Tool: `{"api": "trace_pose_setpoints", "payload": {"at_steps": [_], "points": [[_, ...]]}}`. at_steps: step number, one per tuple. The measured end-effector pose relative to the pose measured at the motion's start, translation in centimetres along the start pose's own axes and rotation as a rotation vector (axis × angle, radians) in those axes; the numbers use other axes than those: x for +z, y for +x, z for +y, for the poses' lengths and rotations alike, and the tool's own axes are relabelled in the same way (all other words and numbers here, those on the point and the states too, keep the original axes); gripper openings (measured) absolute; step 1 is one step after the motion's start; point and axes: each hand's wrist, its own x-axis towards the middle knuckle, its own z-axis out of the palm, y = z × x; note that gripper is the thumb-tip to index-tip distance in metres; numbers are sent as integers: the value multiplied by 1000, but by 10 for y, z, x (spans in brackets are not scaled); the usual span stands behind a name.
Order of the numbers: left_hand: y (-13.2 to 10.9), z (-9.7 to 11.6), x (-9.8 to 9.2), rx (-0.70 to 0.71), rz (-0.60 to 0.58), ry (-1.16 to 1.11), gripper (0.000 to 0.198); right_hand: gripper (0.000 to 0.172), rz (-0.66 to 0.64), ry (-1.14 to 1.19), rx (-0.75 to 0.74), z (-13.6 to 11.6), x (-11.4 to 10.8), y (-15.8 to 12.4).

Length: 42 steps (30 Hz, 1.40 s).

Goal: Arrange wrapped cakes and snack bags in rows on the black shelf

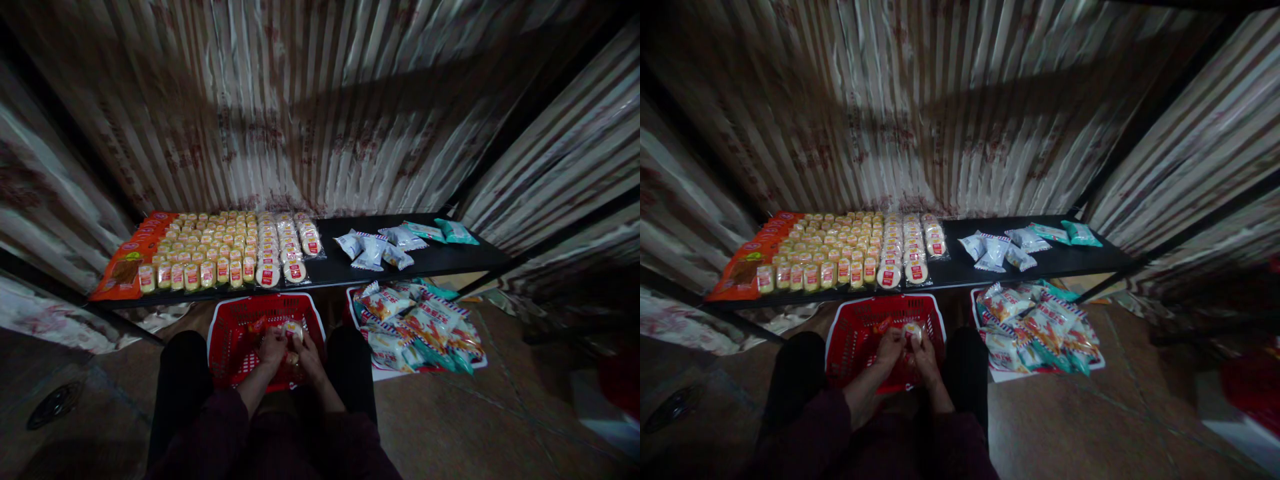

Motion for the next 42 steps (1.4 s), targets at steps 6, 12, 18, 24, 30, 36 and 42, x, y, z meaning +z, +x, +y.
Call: {"api": "trace_pose_setpoints", "payload": {"at_steps": [6, 12, 18, 24, 30, 36, 42], "points": [[-8, 16, -5, -49, -81, -15, 11, 56, 51, -32, -32, -9, -1, 3], [-16, 35, 2, 19, -158, -116, 9, 51, 108, 28, -87, -23, -8, 10], [-16, 46, 15, 109, -165, -185, 10, 46, 154, 222, -117, -48, -13, 12], [-19, 52, 18, 137, -158, -186, 11, 46, 168, 218, -111, -49, -19, 16], [-25, 64, 24, 166, -221, -246, 19, 49, 225, 187, -146, -56, -21, 23], [-19, 77, 39, 253, -207, -195, 19, 52, 210, 154, -210, -59, -34, 38], [-14, 87, 52, 290, -199, -101, 17, 55, 222, 153, -216, -64, -43, 55]]}}
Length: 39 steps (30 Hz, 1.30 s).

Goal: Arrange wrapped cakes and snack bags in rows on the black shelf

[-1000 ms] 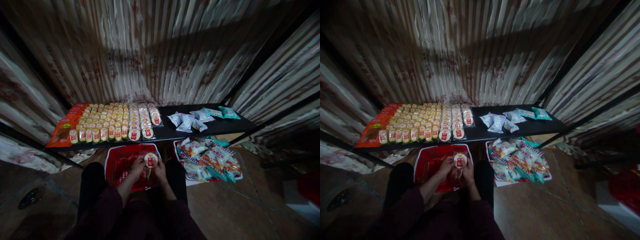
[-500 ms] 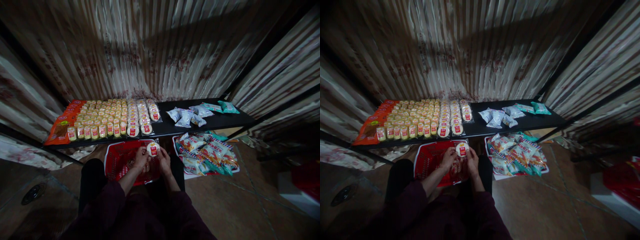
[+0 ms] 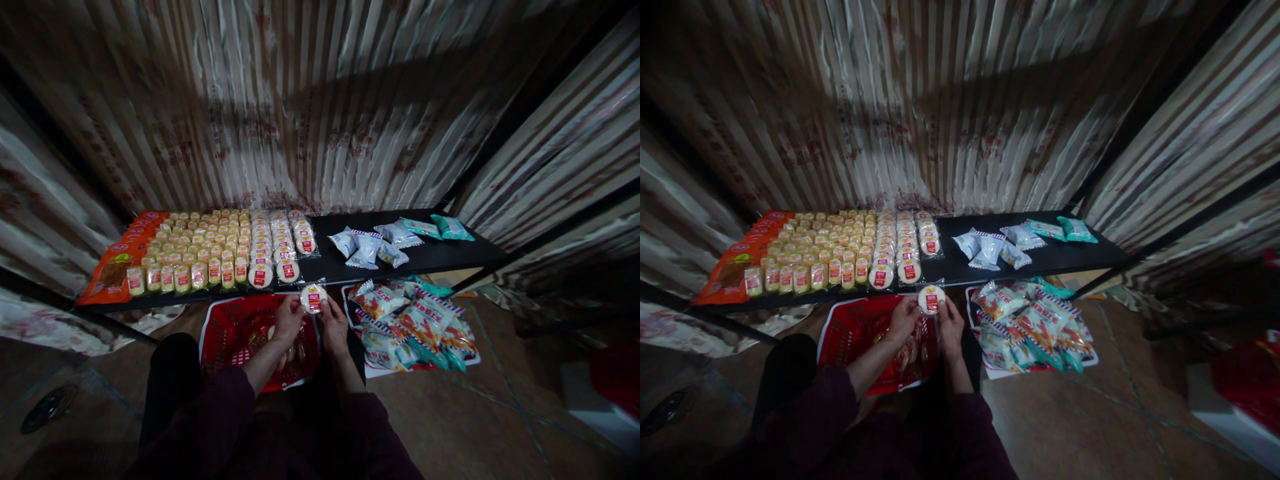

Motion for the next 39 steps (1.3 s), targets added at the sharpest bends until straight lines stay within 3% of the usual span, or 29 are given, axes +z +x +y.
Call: {"api": "trace_pose_setpoints", "payload": {"at_steps": [12, 22, 39], "points": [[22, 11, 15, 109, 133, 102, 14, 58, 10, 80, 26, -18, 14, 24], [35, 9, 23, 177, 142, 176, 12, 58, -1, 35, -9, -21, 15, 41], [56, 34, 43, 326, 145, 231, 37, 53, -36, -15, -131, -40, 29, 96]]}}
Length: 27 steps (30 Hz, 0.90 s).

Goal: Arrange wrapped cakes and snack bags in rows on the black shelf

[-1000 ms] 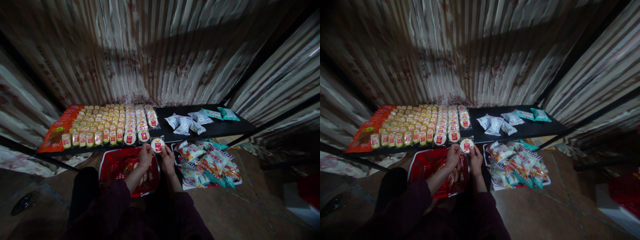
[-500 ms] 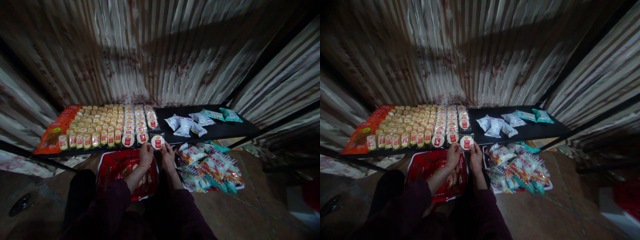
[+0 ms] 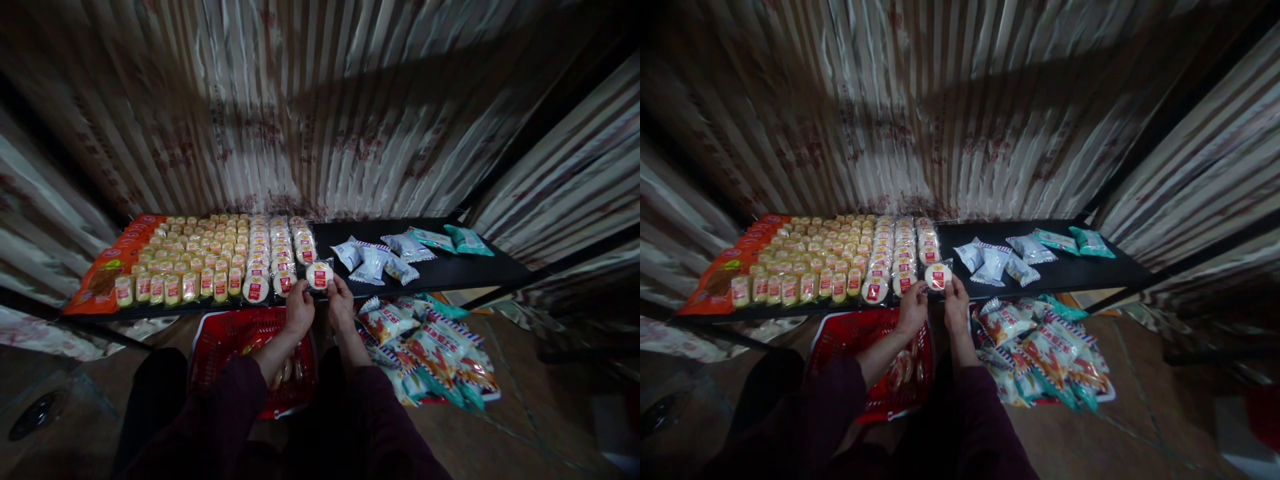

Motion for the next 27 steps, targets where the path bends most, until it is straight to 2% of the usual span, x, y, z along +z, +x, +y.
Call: {"api": "trace_pose_setpoints", "payload": {"at_steps": [6, 15, 27], "points": [[14, 5, 6, 52, -3, 75, 41, 50, 10, -11, 0, 0, 10, 19], [28, -9, 22, 53, -14, 64, 43, 44, 27, -157, -13, 7, 13, 43], [34, -15, 33, 46, -79, 222, 53, 34, -49, -388, -144, 17, 19, 67]]}}
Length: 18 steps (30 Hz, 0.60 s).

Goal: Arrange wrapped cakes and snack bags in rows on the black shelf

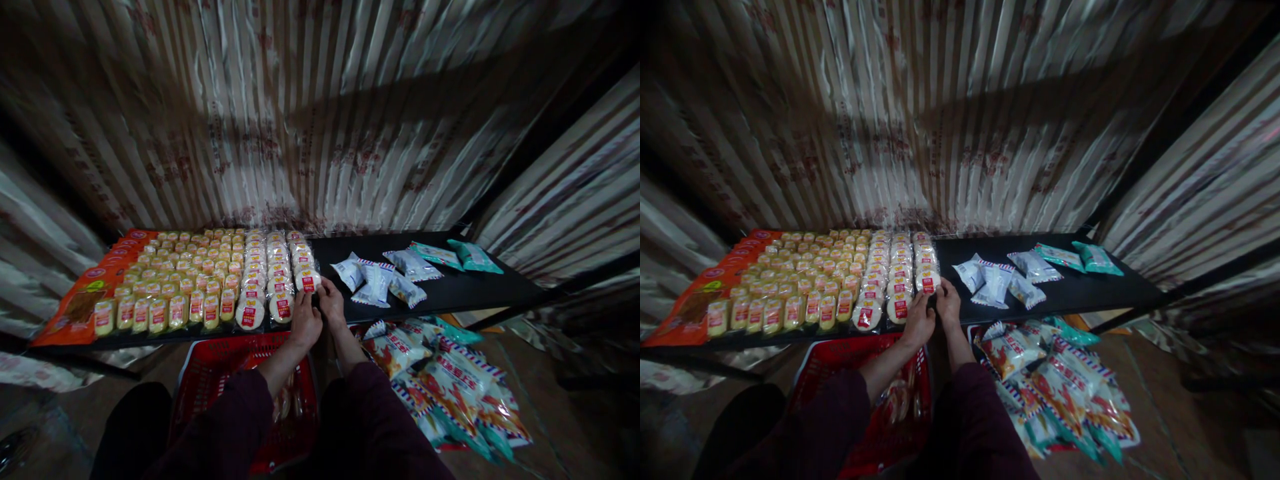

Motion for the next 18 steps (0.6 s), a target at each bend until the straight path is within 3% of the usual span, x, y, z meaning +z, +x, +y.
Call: {"api": "trace_pose_setpoints", "payload": {"at_steps": [6, 18], "points": [[2, 3, 0, 23, -39, 54, 62, 31, 28, -246, -120, -3, 0, 0], [7, 22, -8, -44, -180, 280, 66, 45, -93, -580, -98, -5, 2, 5]]}}
